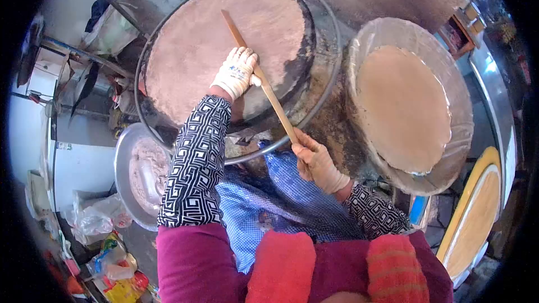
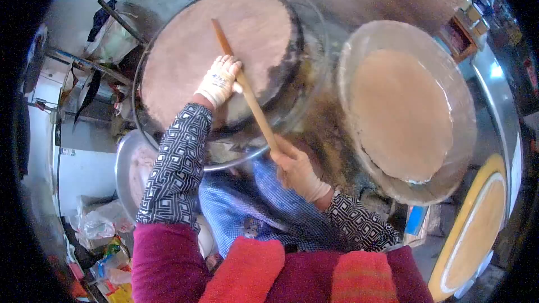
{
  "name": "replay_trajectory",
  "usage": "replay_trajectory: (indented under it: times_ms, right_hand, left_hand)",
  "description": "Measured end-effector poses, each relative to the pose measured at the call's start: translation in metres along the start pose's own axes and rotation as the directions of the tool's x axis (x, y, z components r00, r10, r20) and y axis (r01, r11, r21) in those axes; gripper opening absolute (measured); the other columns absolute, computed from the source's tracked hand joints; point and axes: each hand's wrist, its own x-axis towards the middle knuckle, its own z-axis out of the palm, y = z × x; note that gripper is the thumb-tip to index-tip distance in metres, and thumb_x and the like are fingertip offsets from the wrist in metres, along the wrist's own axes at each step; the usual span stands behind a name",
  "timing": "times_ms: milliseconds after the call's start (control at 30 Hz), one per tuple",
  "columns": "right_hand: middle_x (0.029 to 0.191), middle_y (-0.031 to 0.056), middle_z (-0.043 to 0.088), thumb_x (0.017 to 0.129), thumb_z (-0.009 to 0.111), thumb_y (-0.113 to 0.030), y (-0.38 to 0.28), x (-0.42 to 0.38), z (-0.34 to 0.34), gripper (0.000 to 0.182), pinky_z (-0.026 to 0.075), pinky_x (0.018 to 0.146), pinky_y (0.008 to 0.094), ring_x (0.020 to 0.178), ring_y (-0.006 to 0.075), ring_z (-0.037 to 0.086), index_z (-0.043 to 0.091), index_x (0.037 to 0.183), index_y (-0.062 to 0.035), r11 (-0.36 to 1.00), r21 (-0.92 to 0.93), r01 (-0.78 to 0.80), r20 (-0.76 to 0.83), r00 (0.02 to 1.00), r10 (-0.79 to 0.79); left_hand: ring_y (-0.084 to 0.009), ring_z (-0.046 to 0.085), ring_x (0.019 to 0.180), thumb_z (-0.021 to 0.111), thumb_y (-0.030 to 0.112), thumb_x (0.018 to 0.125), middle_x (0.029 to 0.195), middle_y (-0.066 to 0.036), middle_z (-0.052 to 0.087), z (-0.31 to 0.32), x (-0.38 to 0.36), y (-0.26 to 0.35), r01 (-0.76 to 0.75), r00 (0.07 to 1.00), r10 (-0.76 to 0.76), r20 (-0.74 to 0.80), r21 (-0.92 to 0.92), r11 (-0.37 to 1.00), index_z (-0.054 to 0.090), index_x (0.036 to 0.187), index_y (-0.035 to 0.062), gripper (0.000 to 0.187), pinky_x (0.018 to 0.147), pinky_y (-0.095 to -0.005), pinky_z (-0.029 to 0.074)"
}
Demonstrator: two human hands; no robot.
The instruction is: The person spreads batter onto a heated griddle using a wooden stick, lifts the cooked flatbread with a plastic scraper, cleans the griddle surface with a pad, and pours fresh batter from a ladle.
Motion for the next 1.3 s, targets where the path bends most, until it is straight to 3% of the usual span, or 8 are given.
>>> replay_trajectory:
  times_ms: [633,700,833,900,967,1100,1133,1300]
  right_hand:
    - [0.082,-0.0028,0.058,0.095,0.065,-0.015,0.032,0.047,0.082,0.054,0.035,0.036,0.0206,0.049,0.0024,0.044,0.048,0.147,-0.0146,0.964,-0.251,-0.082,0.277,0.949,0.153]
    - [0.099,0.0057,0.07,0.093,0.069,-0.013,0.099,0.061,0.064,0.049,0.054,0.07,0.0243,0.08,0.0123,0.066,0.056,0.14,-0.013,0.818,-0.413,0.4,0.339,0.901,-0.269]
    - [0.125,0.0192,0.066,0.091,0.07,-0.013,0.048,-0.019,0.028,0.05,0.051,0.09,0.0266,0.108,0.0132,0.066,0.055,0.138,-0.0048,0.678,-0.666,0.313,0.388,0.921,-0.044]
    - [0.116,0.0145,0.071,0.092,0.069,-0.014,0.074,-0.059,-0.014,0.054,0.054,0.079,0.0263,0.092,0.0126,0.069,0.051,0.142,-0.0044,0.563,-0.701,0.438,0.344,0.899,-0.272]
    - [0.1,0.0093,0.07,0.094,0.066,-0.015,0.088,-0.09,-0.035,0.055,0.051,0.064,0.0254,0.075,0.0108,0.064,0.047,0.145,-0.0053,0.733,-0.588,0.342,0.14,0.935,-0.325]
    - [0.071,-0.0009,0.057,0.097,0.06,-0.015,0.038,-0.101,-0.004,0.055,0.037,0.042,0.0226,0.048,0.0061,0.047,0.042,0.149,-0.0071,0.991,-0.074,-0.113,-0.211,0.973,0.096]
    - [0.063,-0.0023,0.051,0.098,0.058,-0.015,0.037,-0.086,-0.004,0.052,0.035,0.039,0.0238,0.044,0.0067,0.045,0.044,0.147,-0.0065,0.988,-0.141,-0.058,-0.16,0.986,0.036]
    - [0.071,-0.004,0.054,0.096,0.061,-0.014,0.03,-0.024,0.016,0.049,0.037,0.041,0.0223,0.047,0.0051,0.047,0.051,0.143,-0.0096,0.999,-0.014,-0.029,-0.038,0.999,0.029]
  left_hand:
    - [-0.0405,0.046,0.13,0.073,0.026,0.077,0.136,-0.024,0.051,-0.012,-0.203,-0.086,0.328,0.944,-0.326,-0.06,0.03,0.944,0.047,0.134,-0.0015,0.069,0.115,-0.0481,0.033]
    - [-0.0403,0.046,0.131,0.073,0.047,0.072,0.135,-0.025,0.052,-0.01,-0.238,-0.067,0.392,0.92,-0.392,-0.024,0.116,0.913,0.046,0.136,-0.0043,0.086,0.116,-0.0508,0.03]
    - [-0.0439,0.043,0.132,0.067,0.057,0.073,0.136,-0.029,0.05,-0.043,-0.262,0.024,0.451,0.892,-0.452,0.017,0.034,0.892,0.045,0.136,-0.0058,0.092,0.114,-0.0566,0.028]
    - [-0.0442,0.043,0.132,0.061,0.064,0.073,0.137,-0.029,0.049,-0.062,-0.226,0.071,0.38,0.921,-0.386,-0.059,-0.091,0.921,0.045,0.135,-0.0068,0.096,0.113,-0.0582,0.027]
    - [-0.045,0.042,0.132,0.059,0.066,0.074,0.136,-0.03,0.048,-0.066,-0.17,0.092,0.156,0.941,-0.215,-0.262,-0.227,0.961,0.044,0.136,-0.0073,0.097,0.114,-0.0575,0.027]
    - [-0.0446,0.038,0.137,0.063,0.065,0.069,0.139,-0.028,0.048,0.002,-0.064,0.081,-0.099,0.987,0.083,-0.135,-0.119,0.988,0.046,0.137,-0.0061,0.099,0.119,-0.0499,0.024]
    - [-0.0409,0.043,0.133,0.07,0.049,0.068,0.135,-0.024,0.052,-0.002,-0.052,0.072,-0.091,0.988,0.067,-0.138,-0.18,0.979,0.048,0.13,-0.0043,0.085,0.117,-0.0475,0.032]
    - [-0.0399,0.041,0.136,0.069,0.06,0.061,0.138,-0.021,0.052,0.0,-0.037,-0.001,-0.02,0.999,0.015,-0.034,-0.133,0.991,0.052,0.131,0.0016,0.093,0.118,-0.0476,0.03]
